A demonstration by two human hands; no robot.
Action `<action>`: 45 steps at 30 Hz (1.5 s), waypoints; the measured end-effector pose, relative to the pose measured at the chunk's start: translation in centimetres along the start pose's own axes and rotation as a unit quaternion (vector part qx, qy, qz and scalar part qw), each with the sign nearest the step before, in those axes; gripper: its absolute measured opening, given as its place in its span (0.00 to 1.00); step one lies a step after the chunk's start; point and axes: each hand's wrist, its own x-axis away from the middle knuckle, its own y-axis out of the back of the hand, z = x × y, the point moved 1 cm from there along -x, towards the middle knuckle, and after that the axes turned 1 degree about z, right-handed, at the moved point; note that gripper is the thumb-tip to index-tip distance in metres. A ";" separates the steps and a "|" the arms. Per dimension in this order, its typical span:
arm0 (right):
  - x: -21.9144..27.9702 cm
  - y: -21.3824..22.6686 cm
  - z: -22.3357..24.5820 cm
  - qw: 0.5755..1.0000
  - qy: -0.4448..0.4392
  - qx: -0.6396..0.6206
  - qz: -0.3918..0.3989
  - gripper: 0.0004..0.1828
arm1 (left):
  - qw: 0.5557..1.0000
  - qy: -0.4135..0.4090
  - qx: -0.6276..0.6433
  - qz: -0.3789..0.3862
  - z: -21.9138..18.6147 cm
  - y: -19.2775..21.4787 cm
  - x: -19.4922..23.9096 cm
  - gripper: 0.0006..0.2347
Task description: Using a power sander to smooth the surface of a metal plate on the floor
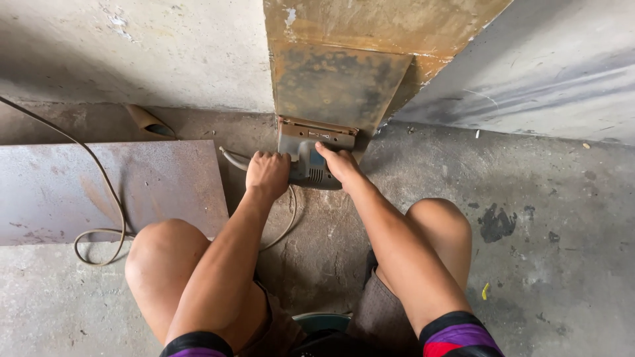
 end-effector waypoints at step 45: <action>1.3 1.4 0.4 0.996 -0.003 -0.084 -0.040 0.55 | 0.999 -0.012 -0.011 -0.052 -2.5 1.2 0.4 0.06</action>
